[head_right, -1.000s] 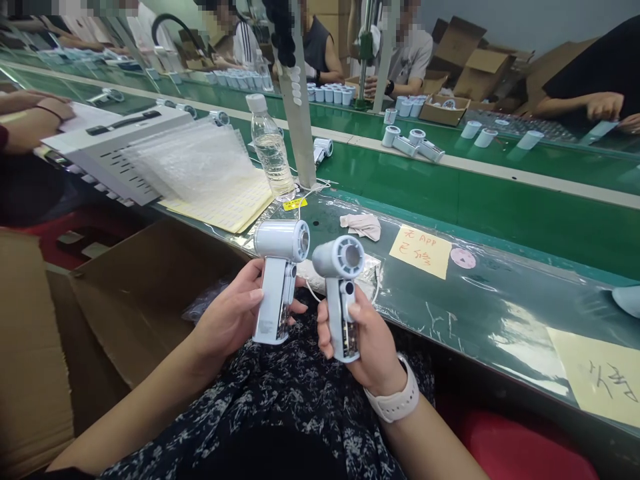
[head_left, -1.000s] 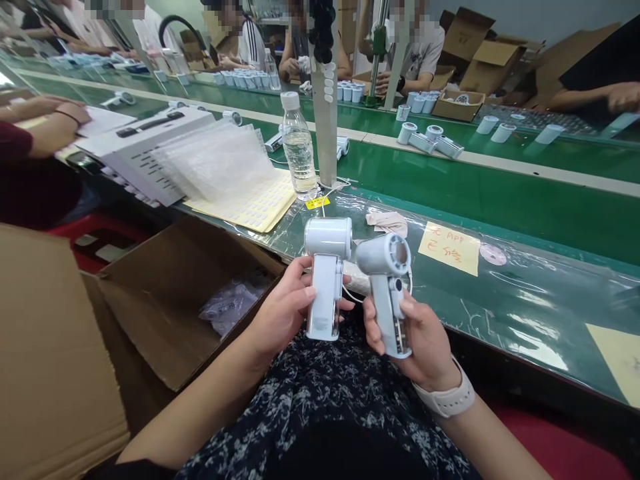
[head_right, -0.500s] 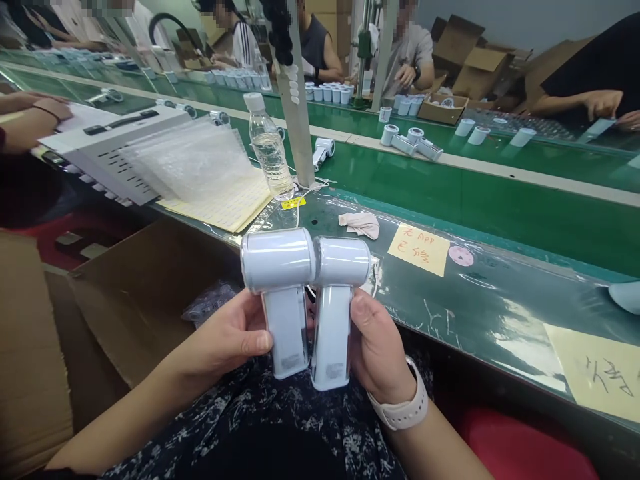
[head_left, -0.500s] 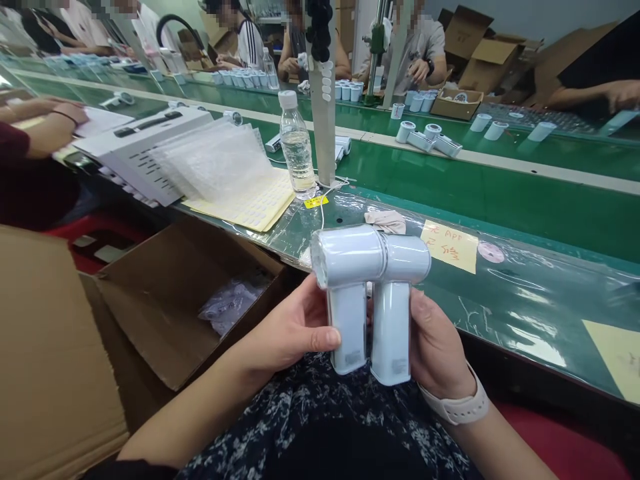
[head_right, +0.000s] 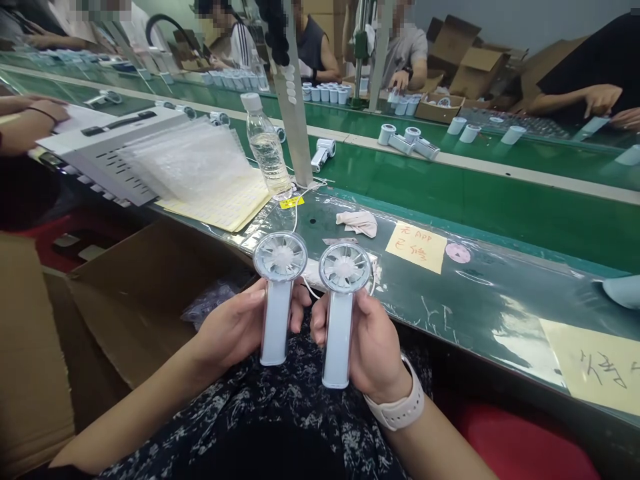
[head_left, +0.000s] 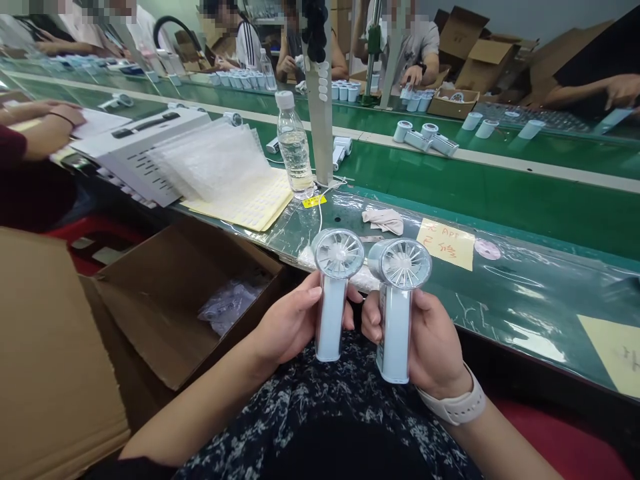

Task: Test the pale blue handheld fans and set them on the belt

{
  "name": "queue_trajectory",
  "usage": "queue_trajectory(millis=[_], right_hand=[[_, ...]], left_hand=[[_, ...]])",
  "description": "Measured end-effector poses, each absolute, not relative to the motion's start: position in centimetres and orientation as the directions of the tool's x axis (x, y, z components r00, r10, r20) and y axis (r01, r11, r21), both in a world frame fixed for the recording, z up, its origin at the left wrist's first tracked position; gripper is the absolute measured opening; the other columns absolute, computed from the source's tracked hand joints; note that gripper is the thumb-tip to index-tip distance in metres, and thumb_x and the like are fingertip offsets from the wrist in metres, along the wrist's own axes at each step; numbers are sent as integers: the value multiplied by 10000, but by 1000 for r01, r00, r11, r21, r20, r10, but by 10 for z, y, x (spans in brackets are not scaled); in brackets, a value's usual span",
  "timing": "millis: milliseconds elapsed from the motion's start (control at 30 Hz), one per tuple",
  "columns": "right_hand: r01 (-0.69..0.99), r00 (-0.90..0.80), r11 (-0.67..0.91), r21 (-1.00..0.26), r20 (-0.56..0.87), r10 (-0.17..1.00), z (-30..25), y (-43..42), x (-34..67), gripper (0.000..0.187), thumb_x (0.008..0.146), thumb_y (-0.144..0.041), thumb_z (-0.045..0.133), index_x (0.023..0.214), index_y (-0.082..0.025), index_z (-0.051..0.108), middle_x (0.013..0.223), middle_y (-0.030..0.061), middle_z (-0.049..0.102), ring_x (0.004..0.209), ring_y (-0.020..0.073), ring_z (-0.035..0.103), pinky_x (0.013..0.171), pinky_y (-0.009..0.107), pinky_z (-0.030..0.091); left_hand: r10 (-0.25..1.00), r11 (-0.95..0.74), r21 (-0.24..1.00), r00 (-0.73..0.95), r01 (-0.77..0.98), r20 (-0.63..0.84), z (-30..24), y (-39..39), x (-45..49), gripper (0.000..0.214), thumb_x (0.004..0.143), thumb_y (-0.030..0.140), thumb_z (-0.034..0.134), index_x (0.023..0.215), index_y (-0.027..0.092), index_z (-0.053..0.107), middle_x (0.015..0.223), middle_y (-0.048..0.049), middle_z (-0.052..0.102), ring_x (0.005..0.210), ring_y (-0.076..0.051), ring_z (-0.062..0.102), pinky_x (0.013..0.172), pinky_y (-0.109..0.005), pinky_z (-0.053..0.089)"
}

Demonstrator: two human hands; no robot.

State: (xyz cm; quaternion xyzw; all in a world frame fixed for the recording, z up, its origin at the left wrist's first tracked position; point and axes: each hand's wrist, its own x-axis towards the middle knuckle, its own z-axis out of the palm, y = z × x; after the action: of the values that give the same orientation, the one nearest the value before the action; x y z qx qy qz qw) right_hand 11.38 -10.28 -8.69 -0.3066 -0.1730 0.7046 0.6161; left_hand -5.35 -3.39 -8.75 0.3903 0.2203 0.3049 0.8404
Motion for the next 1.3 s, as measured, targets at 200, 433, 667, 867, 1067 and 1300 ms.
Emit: queue_trajectory(millis=[200,433,667,867,1067,1300], right_hand=[[-781,55,-94,-617,-218,974,-88,-102,116,261,806,-432,585,817,-190,685,751,62,620,646,192,562,471,266,458],[-725,192,25,-688,-167,967,-93,-103,120,242,821,-370,593,910,-190,728,784,72,680,713,201,627,661,329,557],[-734,198,-81,-675,-326,924,-101,-99,118,273,899,-348,544,1112,-204,635,892,107,753,767,207,701,642,303,570],[-732,213,-138,-667,-417,884,-103,-100,115,294,912,-353,517,1086,-154,645,902,132,769,736,202,715,623,293,579],[-754,212,-130,-644,-426,879,-103,-100,112,288,875,-354,529,995,-140,678,857,122,767,704,201,708,615,302,591],[-741,231,-92,-666,-381,895,-100,-103,109,249,868,-294,494,973,-166,680,868,109,766,726,216,716,611,335,609]], left_hand=[[694,517,787,703,-335,-157,-84,-34,-56,289,860,291,666,1109,169,586,1050,-85,716,853,-237,721,747,-332,565],[718,477,823,677,-307,-164,-83,-32,-57,402,851,292,722,1195,198,537,1113,-93,719,905,-256,737,790,-362,586],[721,471,834,670,-286,-178,-87,-32,-56,405,806,372,773,1077,214,517,1012,-35,727,826,-232,747,724,-349,612],[730,445,877,641,-182,-237,-90,-34,-57,550,743,512,786,1080,215,468,981,-48,722,782,-234,744,651,-303,583],[732,421,895,638,-147,-239,-92,-35,-57,543,780,584,719,1086,222,454,949,-69,738,761,-228,737,616,-272,542],[748,388,916,616,-104,-247,-91,-36,-59,387,867,483,676,1073,221,479,864,-34,733,776,-180,708,629,-240,524]])
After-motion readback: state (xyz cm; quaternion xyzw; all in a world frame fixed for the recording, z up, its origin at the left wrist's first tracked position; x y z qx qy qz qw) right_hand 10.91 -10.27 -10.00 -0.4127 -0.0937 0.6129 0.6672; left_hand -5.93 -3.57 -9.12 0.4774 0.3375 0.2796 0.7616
